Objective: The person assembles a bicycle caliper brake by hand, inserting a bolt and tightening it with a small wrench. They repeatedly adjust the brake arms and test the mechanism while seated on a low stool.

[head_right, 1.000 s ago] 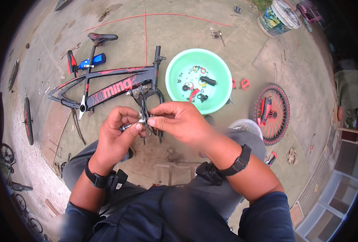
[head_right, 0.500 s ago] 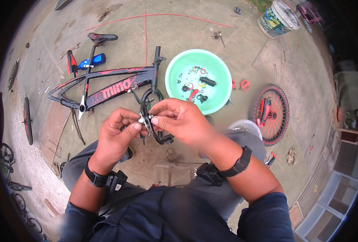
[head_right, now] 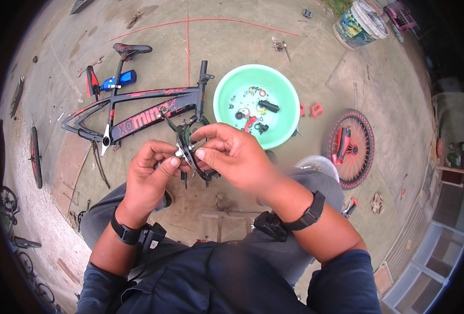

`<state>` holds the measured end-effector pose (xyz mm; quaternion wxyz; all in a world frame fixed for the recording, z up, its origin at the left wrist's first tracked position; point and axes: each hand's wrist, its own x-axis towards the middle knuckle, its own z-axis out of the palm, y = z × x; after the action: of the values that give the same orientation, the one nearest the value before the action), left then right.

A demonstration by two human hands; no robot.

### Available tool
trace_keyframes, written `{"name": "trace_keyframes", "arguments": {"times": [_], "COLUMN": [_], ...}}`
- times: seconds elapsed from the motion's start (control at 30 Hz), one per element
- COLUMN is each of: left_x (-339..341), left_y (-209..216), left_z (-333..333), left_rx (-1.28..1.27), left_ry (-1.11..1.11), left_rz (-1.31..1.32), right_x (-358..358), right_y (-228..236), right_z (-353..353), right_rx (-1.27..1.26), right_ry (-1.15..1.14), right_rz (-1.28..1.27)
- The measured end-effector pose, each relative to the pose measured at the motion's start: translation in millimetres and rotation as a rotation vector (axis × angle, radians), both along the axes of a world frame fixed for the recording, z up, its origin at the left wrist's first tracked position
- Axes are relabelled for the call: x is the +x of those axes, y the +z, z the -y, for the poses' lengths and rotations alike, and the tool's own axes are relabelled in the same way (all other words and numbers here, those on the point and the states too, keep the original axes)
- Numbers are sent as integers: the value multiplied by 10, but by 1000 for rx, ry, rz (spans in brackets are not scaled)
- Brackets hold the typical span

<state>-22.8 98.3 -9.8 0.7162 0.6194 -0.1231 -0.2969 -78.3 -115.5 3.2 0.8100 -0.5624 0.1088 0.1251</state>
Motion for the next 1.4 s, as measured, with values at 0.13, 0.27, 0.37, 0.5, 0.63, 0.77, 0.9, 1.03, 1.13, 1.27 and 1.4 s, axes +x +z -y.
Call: {"name": "trace_keyframes", "arguments": {"times": [0.13, 0.27, 0.37, 0.5, 0.63, 0.77, 0.9, 1.03, 1.13, 1.27, 1.4], "left_x": [-18, -37, -34, -18, -32, -50, -58, -64, -64, -53, -51], "left_y": [-19, -29, -28, -7, 8, 22, 11, -12, -20, -6, 22], "left_z": [16, 23, 23, 5, 15, 7, 11, 22, 26, 19, 25], "left_rx": [-34, -40, -31, -8, 7, 50, 79, 92, 102, 170, 258], "left_ry": [9, 7, 9, -7, -4, 2, 8, 22, 30, -15, -29], "left_rz": [41, 53, 69, 72, 89, 127, 180, 214, 247, 321, 491], "right_x": [13, 24, 9, 13, 27, 30, 22, 28, 38, 35, 19], "right_y": [-20, -9, 0, 8, 8, 5, 19, 32, 30, 15, 12], "right_z": [-7, 28, -14, -16, 17, 7, -4, -13, -9, 4, 6], "right_rx": [-57, -158, -22, -62, -115, -166, -206, -198, -177, -154, -149], "right_ry": [44, 104, 9, 38, 74, 106, 122, 106, 106, 130, 140], "right_rz": [55, -7, 4, 63, 42, 61, 61, 47, 33, -11, -59]}}
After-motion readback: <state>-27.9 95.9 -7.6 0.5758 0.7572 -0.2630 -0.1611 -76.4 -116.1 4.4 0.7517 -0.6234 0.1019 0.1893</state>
